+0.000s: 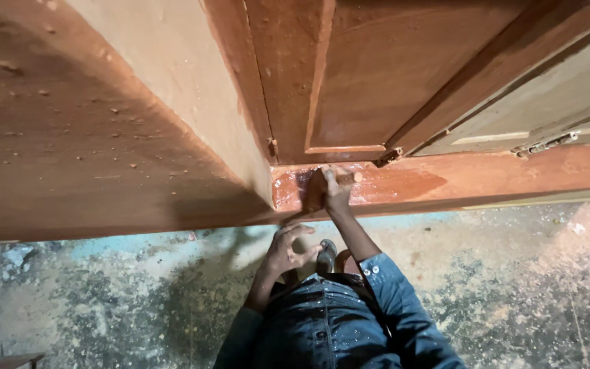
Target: The person paints a wooden door with reddish-brown paint using a wide brush. They repeatedly dip the brush into a small container and apply paint to the door panels and frame, working from the lower sections upward.
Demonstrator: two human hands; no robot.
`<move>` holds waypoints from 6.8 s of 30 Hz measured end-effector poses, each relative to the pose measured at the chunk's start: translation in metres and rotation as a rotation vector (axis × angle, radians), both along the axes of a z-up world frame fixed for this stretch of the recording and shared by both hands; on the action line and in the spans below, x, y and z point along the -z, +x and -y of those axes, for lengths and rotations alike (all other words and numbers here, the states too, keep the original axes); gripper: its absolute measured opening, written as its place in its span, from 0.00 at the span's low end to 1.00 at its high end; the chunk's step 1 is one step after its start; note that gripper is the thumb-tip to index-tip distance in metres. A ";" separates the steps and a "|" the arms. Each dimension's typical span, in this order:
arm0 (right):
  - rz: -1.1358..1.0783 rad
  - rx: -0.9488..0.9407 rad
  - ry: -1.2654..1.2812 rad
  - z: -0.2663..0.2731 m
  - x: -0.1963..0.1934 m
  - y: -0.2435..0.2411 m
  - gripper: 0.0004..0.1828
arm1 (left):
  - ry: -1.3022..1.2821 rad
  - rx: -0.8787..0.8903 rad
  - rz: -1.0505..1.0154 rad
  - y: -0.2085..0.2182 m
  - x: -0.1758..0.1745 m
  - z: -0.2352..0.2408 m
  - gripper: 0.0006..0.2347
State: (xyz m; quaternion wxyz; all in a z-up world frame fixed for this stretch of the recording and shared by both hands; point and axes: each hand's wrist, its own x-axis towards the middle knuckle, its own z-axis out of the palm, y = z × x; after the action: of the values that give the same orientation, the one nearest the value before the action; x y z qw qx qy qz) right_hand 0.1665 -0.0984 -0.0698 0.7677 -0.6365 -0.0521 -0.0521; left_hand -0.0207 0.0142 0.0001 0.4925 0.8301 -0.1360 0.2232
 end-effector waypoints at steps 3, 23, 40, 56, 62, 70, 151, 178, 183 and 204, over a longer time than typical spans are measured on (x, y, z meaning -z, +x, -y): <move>-0.189 -0.155 0.475 -0.041 -0.008 -0.003 0.08 | 0.004 0.069 -0.042 -0.004 -0.009 0.001 0.23; 0.208 0.022 -0.074 0.037 0.035 0.038 0.06 | -0.082 0.150 -0.113 0.004 -0.029 0.007 0.17; 0.437 -0.069 -0.545 0.095 0.015 0.003 0.06 | -0.051 -0.328 -0.086 0.010 0.030 0.016 0.35; -0.302 0.109 0.670 0.135 0.054 0.035 0.09 | 0.116 -0.259 -0.090 0.029 0.026 0.055 0.47; 0.405 0.426 -0.388 0.204 0.031 0.058 0.05 | 0.154 -0.063 -0.177 0.041 0.017 0.048 0.46; 0.634 0.225 -0.858 0.230 -0.068 0.075 0.13 | -0.070 0.083 -0.088 0.061 0.020 0.063 0.34; 0.698 -0.179 -0.530 0.434 -0.077 0.151 0.10 | -0.217 -0.584 -0.173 0.158 0.018 0.382 0.34; 0.507 0.405 -0.550 0.610 -0.011 0.266 0.07 | -0.296 -0.388 -0.084 0.259 0.009 0.476 0.34; 0.563 0.342 -0.579 0.590 -0.023 0.251 0.07 | -0.336 -0.461 -0.365 0.270 0.024 0.494 0.48; 0.141 0.374 0.005 0.652 0.055 0.282 0.09 | 0.173 -0.354 0.082 0.282 0.089 0.534 0.39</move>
State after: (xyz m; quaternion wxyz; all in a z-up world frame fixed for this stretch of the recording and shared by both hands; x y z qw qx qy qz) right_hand 0.4482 -0.7508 -0.1251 0.7408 -0.6278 0.0139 -0.2385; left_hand 0.2611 -0.5198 -0.0885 0.3666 0.8704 -0.0267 0.3276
